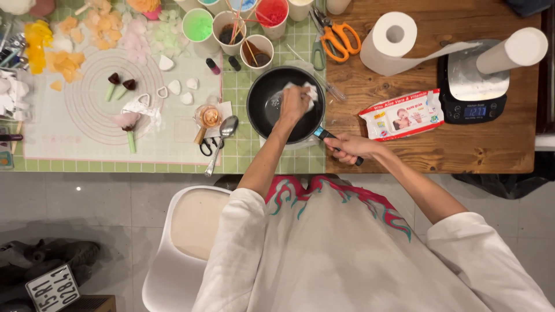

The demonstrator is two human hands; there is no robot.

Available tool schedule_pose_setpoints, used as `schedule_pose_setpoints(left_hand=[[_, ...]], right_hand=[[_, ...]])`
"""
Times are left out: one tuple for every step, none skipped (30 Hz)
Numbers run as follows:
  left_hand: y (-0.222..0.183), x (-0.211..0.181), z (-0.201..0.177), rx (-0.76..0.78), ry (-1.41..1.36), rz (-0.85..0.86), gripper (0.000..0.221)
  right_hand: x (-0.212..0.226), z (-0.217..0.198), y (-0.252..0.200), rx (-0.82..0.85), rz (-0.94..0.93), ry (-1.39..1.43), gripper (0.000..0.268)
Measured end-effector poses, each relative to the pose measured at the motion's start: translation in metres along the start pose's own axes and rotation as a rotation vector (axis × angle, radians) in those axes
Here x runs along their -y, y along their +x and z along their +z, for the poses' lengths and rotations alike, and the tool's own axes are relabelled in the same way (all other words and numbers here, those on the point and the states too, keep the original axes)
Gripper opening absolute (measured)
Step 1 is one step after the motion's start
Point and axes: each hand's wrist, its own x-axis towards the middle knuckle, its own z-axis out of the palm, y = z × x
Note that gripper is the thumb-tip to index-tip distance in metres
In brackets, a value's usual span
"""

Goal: Cleaning the interior of a black pot with paper towels and disposing of the waste in a trash bag.

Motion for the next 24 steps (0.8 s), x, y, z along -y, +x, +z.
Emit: schedule_pose_setpoints(left_hand=[[0.000, -0.001, -0.003, -0.002, 0.004, 0.002, 0.026], [-0.001, -0.003, -0.005, 0.082, -0.034, -0.038, 0.025], [-0.005, -0.004, -0.004, 0.173, -0.078, -0.081, 0.026], [-0.006, -0.004, -0.007, 0.177, -0.079, -0.081, 0.026], [-0.007, -0.003, -0.009, 0.270, -0.068, -0.101, 0.027], [-0.008, -0.003, -0.012, 0.362, -0.057, -0.120, 0.029], [-0.009, -0.001, -0.013, 0.359, -0.060, -0.120, 0.029], [-0.011, 0.000, -0.014, 0.427, -0.055, -0.145, 0.028], [-0.013, 0.003, -0.017, 0.496, -0.049, -0.169, 0.029], [-0.013, 0.004, -0.021, 0.493, -0.049, -0.170, 0.029], [-0.014, 0.007, -0.025, 0.560, -0.032, -0.123, 0.028], [-0.015, 0.010, -0.029, 0.626, -0.015, -0.075, 0.027], [-0.013, 0.021, -0.030, 0.623, -0.017, -0.077, 0.027], [-0.010, 0.031, -0.032, 0.743, -0.007, -0.091, 0.027], [-0.006, 0.043, -0.034, 0.864, 0.006, -0.103, 0.026], [-0.004, 0.046, -0.038, 0.862, 0.006, -0.104, 0.026], [-0.002, 0.050, -0.040, 0.663, -0.067, -0.148, 0.024], [0.000, 0.054, -0.043, 0.462, -0.138, -0.190, 0.023], [-0.005, 0.026, -0.052, 0.463, -0.145, -0.194, 0.023], [-0.010, -0.001, -0.061, 0.124, 0.022, -0.228, 0.021], [-0.013, -0.028, -0.074, -0.219, 0.193, -0.251, 0.019], [-0.013, -0.032, -0.069, -0.221, 0.193, -0.254, 0.019], [-0.010, -0.037, -0.065, -0.304, 0.184, -0.186, 0.018], [-0.006, -0.041, -0.061, -0.386, 0.175, -0.116, 0.017]], right_hand=[[0.001, 0.000, 0.002, 0.003, -0.004, -0.002, 0.036], [0.003, -0.001, 0.004, -0.002, -0.009, -0.007, 0.036], [0.000, -0.001, 0.003, -0.010, -0.009, -0.007, 0.036], [-0.001, 0.002, 0.003, -0.011, -0.008, -0.003, 0.036], [-0.002, 0.005, 0.002, -0.032, -0.023, -0.007, 0.037], [-0.003, 0.008, 0.001, -0.053, -0.039, -0.011, 0.038], [-0.004, 0.009, 0.000, -0.054, -0.037, -0.014, 0.038], [-0.004, 0.010, -0.002, -0.075, -0.061, -0.023, 0.039], [-0.005, 0.012, -0.002, -0.095, -0.086, -0.031, 0.040], [-0.005, 0.013, -0.003, -0.093, -0.086, -0.033, 0.040], [-0.005, 0.015, -0.002, -0.112, -0.094, -0.049, 0.040], [-0.005, 0.016, -0.002, -0.130, -0.103, -0.064, 0.040], [-0.005, 0.015, -0.003, -0.130, -0.101, -0.067, 0.040], [-0.005, 0.014, -0.003, -0.151, -0.090, -0.078, 0.040], [-0.004, 0.013, -0.002, -0.173, -0.081, -0.086, 0.040], [-0.002, 0.014, -0.002, -0.172, -0.081, -0.088, 0.040], [-0.001, 0.014, -0.003, -0.167, -0.077, -0.082, 0.040], [0.000, 0.015, -0.003, -0.162, -0.073, -0.077, 0.040], [-0.001, 0.015, -0.004, -0.164, -0.066, -0.077, 0.040], [-0.002, 0.015, -0.006, -0.151, -0.063, -0.063, 0.039], [-0.001, 0.016, -0.006, -0.135, -0.064, -0.051, 0.038], [-0.002, 0.015, -0.005, -0.134, -0.061, -0.053, 0.038], [0.000, 0.012, -0.004, -0.120, -0.060, -0.048, 0.038], [0.002, 0.010, -0.002, -0.106, -0.059, -0.044, 0.038]])
